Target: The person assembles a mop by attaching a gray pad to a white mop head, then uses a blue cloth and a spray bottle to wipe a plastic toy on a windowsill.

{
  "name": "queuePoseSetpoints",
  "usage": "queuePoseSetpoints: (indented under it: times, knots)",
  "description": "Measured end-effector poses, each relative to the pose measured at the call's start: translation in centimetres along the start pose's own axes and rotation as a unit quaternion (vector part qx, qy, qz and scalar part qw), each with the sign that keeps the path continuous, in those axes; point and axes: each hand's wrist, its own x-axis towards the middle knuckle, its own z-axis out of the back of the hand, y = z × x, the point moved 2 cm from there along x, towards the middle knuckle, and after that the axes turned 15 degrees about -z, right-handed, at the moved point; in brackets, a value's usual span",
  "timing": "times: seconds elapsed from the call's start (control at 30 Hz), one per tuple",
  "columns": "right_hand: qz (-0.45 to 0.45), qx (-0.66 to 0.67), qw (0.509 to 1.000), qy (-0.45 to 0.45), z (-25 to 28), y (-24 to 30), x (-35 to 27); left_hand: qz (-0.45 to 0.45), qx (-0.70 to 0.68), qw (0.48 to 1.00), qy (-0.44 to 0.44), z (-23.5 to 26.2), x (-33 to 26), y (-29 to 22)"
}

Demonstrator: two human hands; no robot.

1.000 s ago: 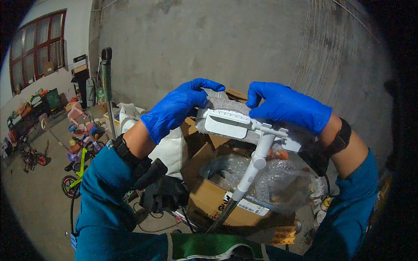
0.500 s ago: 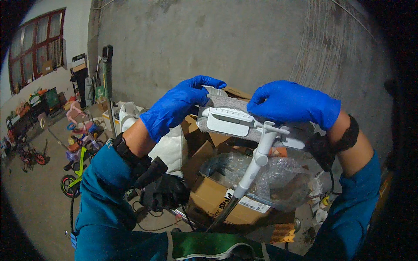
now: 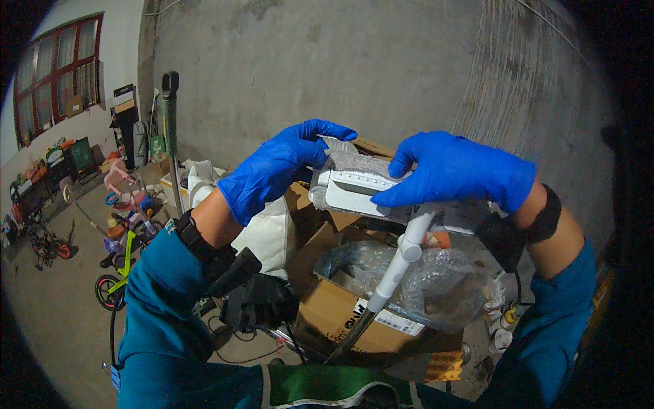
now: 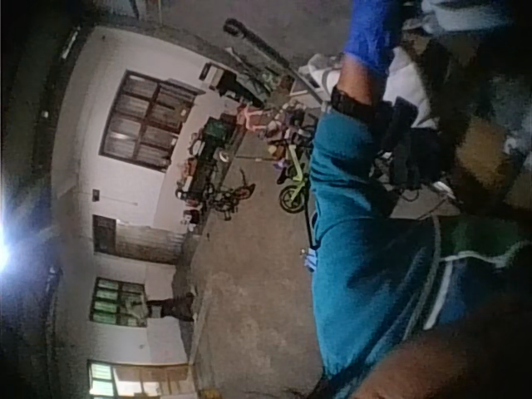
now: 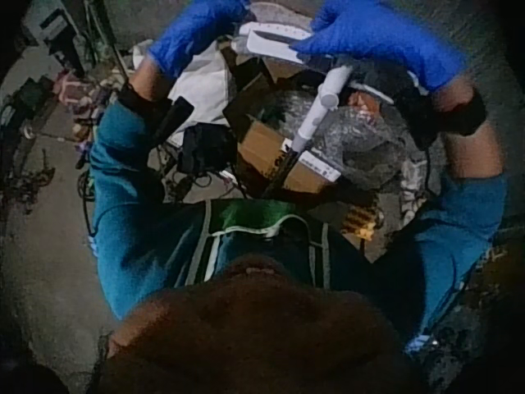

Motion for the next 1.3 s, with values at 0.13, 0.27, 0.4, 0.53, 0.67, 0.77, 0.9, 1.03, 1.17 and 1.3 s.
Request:
queuePoseSetpoints:
  times: [0.13,0.27,0.4,0.53,0.67,0.77,0.9,1.03,1.17,1.3]
  knots:
    - [0.022,-0.001,0.999,-0.040,-0.5,0.2,0.4,-0.008,-0.017,1.000,0.000,0.1,0.0,0.1]
    - [-0.066,0.038,0.997,-0.019,-0.2,-0.2,1.0,0.000,-0.006,1.000,0.008,0.0,0.0,-0.2]
    - [-0.087,0.055,0.994,-0.028,0.0,-0.3,1.5,-0.005,-0.008,1.000,0.020,0.1,-0.1,-0.5]
    - [-0.004,0.167,0.983,-0.078,-0.1,-0.2,1.5,-0.009,0.021,1.000,0.017,0.4,-0.1,-0.4]
    - [-0.017,0.131,0.991,0.018,-0.2,-0.7,2.1,-0.010,-0.052,0.997,0.058,0.4,-0.1,0.0]
    - [-0.015,0.131,0.990,0.042,-0.3,-1.1,2.6,0.041,-0.033,0.997,0.056,-0.2,0.1,0.5]
    - [0.011,0.168,0.985,0.034,-0.8,-1.5,3.0,0.072,0.187,0.976,0.084,-0.8,0.6,0.0]
    - [0.025,0.194,0.981,-0.002,-1.3,-1.5,2.7,0.051,0.175,0.982,0.054,-1.3,0.6,-0.5]
    - [0.011,0.195,0.979,-0.065,-1.8,-1.3,2.3,-0.007,0.173,0.985,-0.007,-1.8,0.0,0.1]
    - [0.026,0.185,0.976,-0.114,-2.0,-1.3,2.0,-0.025,0.216,0.975,-0.040,-2.0,-0.4,0.5]
